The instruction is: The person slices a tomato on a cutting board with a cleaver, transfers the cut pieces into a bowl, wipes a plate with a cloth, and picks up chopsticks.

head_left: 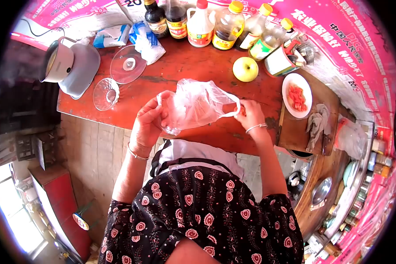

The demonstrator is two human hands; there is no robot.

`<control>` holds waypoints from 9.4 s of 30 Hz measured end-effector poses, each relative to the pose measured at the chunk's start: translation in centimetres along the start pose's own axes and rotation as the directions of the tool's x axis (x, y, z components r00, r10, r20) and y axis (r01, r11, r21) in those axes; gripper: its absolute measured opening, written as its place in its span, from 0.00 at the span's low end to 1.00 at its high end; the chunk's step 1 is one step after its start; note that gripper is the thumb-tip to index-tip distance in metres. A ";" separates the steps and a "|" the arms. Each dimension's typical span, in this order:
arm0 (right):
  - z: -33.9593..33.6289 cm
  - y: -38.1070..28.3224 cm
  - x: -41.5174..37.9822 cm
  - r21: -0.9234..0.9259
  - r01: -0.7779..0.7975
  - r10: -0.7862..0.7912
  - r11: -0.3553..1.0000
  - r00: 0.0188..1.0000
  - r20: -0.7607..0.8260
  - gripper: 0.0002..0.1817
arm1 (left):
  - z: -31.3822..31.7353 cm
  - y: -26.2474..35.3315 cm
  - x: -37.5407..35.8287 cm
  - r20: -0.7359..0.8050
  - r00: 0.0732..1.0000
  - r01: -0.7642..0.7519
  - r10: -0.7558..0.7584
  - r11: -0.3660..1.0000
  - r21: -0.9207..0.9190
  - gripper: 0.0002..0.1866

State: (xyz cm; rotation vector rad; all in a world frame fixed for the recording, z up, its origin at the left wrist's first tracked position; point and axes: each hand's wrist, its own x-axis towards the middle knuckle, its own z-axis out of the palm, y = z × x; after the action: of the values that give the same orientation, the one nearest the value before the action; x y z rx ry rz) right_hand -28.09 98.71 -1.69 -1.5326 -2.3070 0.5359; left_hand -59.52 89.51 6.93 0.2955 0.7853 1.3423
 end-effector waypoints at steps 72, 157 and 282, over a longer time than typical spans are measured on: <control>0.3 -7.3 2.5 0.594 0.111 -0.031 0.796 0.989 -0.143 0.10 | 4.1 -1.9 1.7 0.055 0.998 0.004 -0.009 0.995 0.101 0.21; 48.8 -88.4 20.4 0.581 0.254 -0.412 0.774 0.897 0.158 0.04 | -71.6 45.9 -29.7 -0.218 0.970 0.129 0.107 0.532 0.837 0.18; -8.8 3.1 -137.2 0.916 -0.401 0.772 -0.023 -0.590 -0.238 0.25 | 38.7 -103.3 -82.3 0.112 -0.170 -0.261 -0.979 0.155 0.953 0.14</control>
State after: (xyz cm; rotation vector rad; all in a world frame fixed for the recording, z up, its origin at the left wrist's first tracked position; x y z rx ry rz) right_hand 29.75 -26.05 -3.18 -2.1157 0.3744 0.0618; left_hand 41.87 -3.24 -1.02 1.3981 0.1209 -0.6760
